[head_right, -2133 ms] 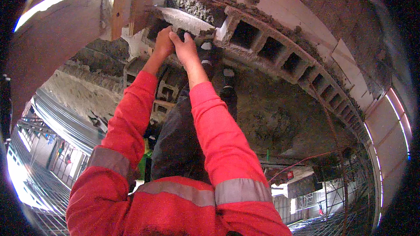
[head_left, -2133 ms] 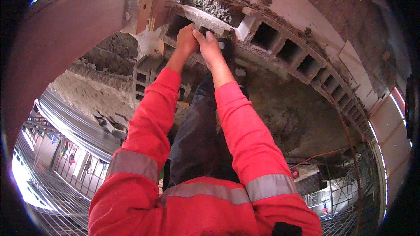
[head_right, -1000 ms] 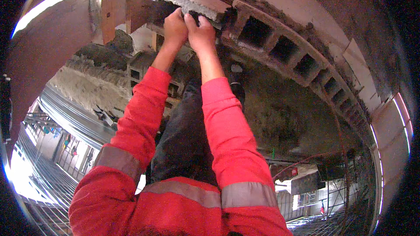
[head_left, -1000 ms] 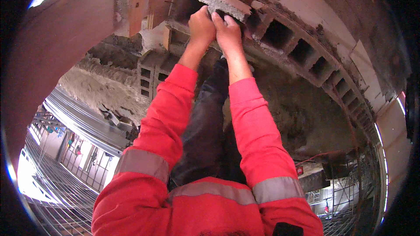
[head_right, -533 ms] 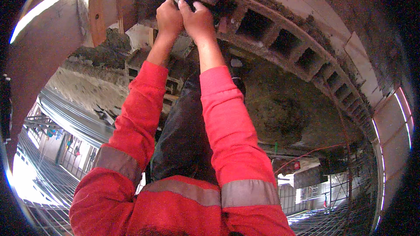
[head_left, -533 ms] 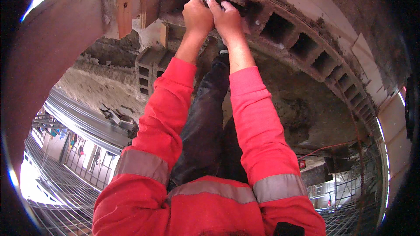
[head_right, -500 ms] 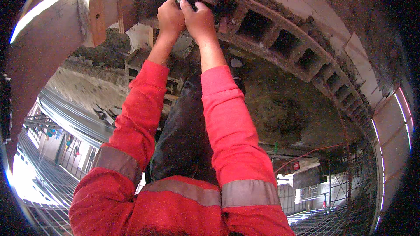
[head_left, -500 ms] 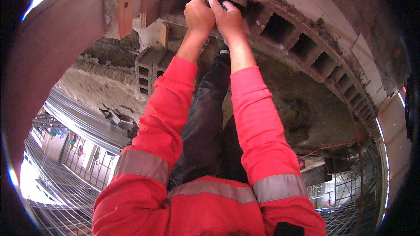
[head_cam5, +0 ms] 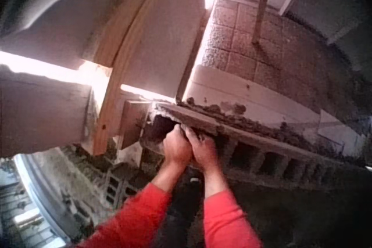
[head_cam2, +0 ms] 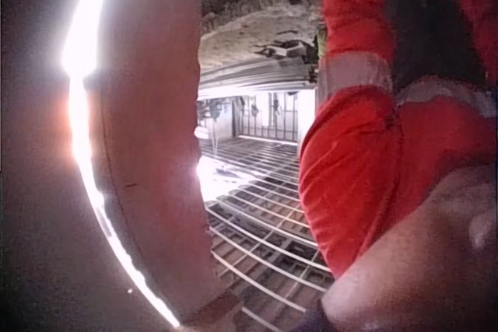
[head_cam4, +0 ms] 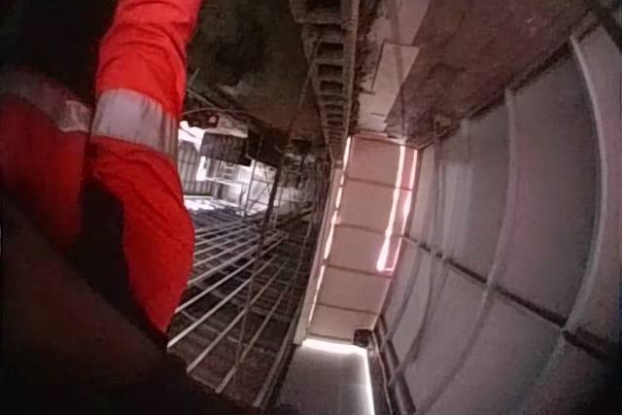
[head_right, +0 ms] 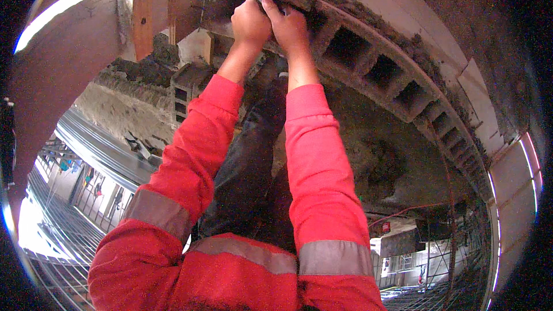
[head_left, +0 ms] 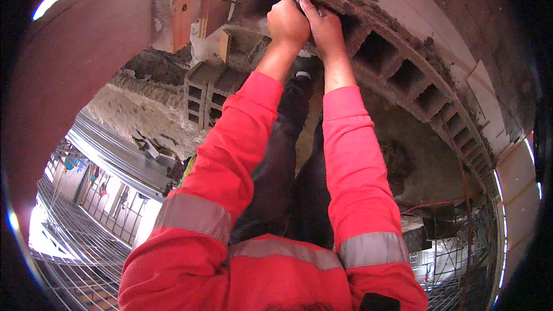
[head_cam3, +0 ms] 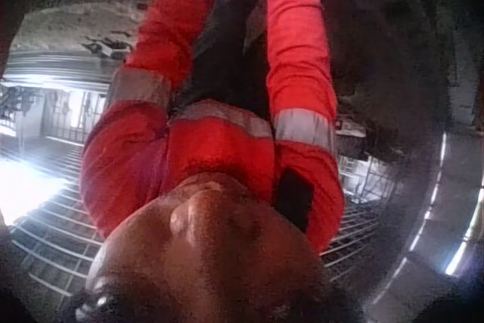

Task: The person lays hollow concrete blocks onto a mortar bed, using a trowel to apply mortar and a hammer to tap the blocks into place. They also use a green marker to mark the blocks and a piece of cloth to wipe excess mortar.

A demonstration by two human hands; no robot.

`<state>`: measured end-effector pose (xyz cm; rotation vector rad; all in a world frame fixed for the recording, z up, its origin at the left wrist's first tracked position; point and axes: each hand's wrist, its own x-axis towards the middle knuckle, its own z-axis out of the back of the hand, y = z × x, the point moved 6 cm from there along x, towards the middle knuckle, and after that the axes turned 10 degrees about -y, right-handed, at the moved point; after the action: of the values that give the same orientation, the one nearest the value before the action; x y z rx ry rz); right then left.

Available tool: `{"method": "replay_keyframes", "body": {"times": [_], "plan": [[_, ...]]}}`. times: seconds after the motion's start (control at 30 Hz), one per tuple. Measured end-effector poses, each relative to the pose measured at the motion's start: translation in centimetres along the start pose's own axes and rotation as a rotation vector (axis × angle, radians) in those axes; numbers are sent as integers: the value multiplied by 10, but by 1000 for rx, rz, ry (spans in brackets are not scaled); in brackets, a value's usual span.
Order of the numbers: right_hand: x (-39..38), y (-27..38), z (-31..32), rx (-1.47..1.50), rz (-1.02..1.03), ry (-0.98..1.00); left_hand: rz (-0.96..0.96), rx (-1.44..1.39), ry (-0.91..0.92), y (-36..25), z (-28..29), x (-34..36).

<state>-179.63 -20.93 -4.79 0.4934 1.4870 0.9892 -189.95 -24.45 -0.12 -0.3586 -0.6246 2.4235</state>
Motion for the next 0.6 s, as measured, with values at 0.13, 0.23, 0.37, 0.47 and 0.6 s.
{"method": "replay_keyframes", "body": {"times": [0.13, 0.23, 0.37, 0.47, 0.6], "plan": [[-4, 14, -1, -27, -145, 74, -34, 9, -12, -3, 0, 0], [3, 3, -14, -8, -391, 233, -11, -18, -5, -1, -4, -2], [2, 19, -21, -50, -379, 262, -43, -63, 21, 1, -4, -2], [9, 8, -24, -90, -366, 240, -31, -97, 125, 2, -4, -8], [18, -7, -26, -221, -220, 113, -132, -128, 54, -2, 7, -21]]}}
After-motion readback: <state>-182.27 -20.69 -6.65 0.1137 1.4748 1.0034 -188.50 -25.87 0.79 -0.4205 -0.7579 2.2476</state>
